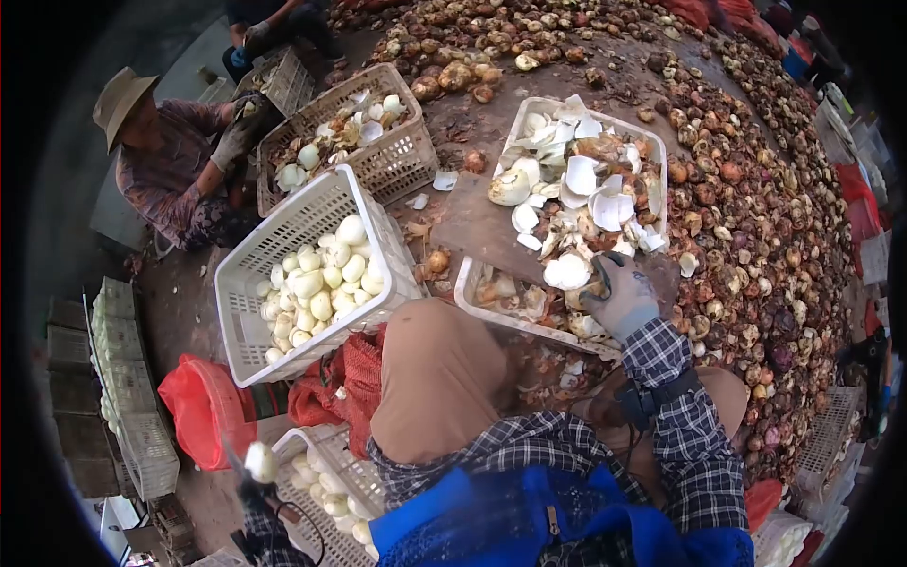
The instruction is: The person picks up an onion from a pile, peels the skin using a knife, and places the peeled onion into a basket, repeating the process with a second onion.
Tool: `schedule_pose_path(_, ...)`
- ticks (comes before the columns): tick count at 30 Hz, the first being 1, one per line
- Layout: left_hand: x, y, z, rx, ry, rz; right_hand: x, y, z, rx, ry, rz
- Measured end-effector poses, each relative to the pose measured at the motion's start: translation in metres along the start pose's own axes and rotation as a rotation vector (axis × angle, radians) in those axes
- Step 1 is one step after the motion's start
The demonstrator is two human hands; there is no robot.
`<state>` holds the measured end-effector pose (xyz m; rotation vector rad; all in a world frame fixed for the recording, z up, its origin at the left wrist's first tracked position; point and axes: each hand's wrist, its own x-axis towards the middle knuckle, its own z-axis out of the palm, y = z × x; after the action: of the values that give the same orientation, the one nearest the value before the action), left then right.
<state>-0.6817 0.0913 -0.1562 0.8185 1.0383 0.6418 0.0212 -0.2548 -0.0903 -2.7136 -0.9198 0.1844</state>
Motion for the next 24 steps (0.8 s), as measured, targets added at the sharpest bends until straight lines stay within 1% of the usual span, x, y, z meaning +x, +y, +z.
schedule_pose_path(1,-0.026,-0.021,-0.013,0.042,0.218,-0.058,-0.002,-0.009,0.000,-0.112,-0.007,-0.006)
schedule_pose_path(3,-0.071,-0.058,-0.022,0.108,0.521,-0.145,-0.007,-0.017,-0.002,-0.339,-0.026,-0.008)
schedule_pose_path(5,-0.100,-0.080,-0.013,0.178,0.685,-0.182,-0.004,-0.020,-0.029,-0.260,-0.370,0.103)
schedule_pose_path(6,-0.105,-0.080,-0.004,0.219,0.720,-0.173,0.002,-0.018,-0.040,-0.223,-0.540,0.157)
schedule_pose_path(7,-0.105,-0.076,0.005,0.262,0.736,-0.155,0.008,-0.013,-0.043,-0.231,-0.631,0.217)
schedule_pose_path(9,-0.087,-0.053,0.024,0.354,0.776,-0.140,0.005,-0.004,-0.037,-0.237,-0.675,0.145)
schedule_pose_path(10,-0.072,-0.037,0.036,0.394,0.820,-0.230,0.003,-0.001,-0.032,-0.239,-0.694,0.107)
schedule_pose_path(11,-0.057,-0.020,0.068,0.437,0.821,-0.076,-0.003,-0.004,-0.024,-0.262,-0.635,0.063)
schedule_pose_path(12,-0.039,-0.003,0.107,0.477,0.820,0.080,-0.008,-0.006,-0.014,-0.265,-0.619,0.047)
schedule_pose_path(14,-0.001,0.027,0.173,0.577,0.728,0.401,-0.016,-0.011,0.001,-0.264,-0.588,0.019)
schedule_pose_path(15,0.009,0.045,0.216,0.544,0.624,0.397,-0.014,-0.018,0.002,-0.309,-0.686,-0.016)
schedule_pose_path(16,0.018,0.060,0.260,0.505,0.516,0.397,-0.014,-0.018,0.007,-0.300,-0.657,-0.022)
schedule_pose_path(18,0.043,0.070,0.329,0.711,0.186,0.622,-0.014,-0.013,0.024,-0.293,-0.580,-0.031)
schedule_pose_path(20,0.035,0.075,0.437,0.608,-0.034,0.429,-0.013,-0.018,0.033,-0.295,-0.568,-0.071)
schedule_pose_path(21,0.035,0.064,0.482,0.635,-0.126,0.466,-0.013,-0.021,0.033,-0.286,-0.573,-0.118)
schedule_pose_path(22,0.030,0.061,0.524,0.747,-0.257,0.338,-0.012,-0.022,0.038,-0.268,-0.537,-0.128)
schedule_pose_path(23,0.038,0.049,0.552,0.889,-0.414,0.345,-0.012,-0.020,0.047,-0.250,-0.503,-0.136)
schedule_pose_path(24,0.038,0.042,0.588,1.111,-0.456,0.224,-0.011,-0.020,0.052,-0.232,-0.470,-0.143)
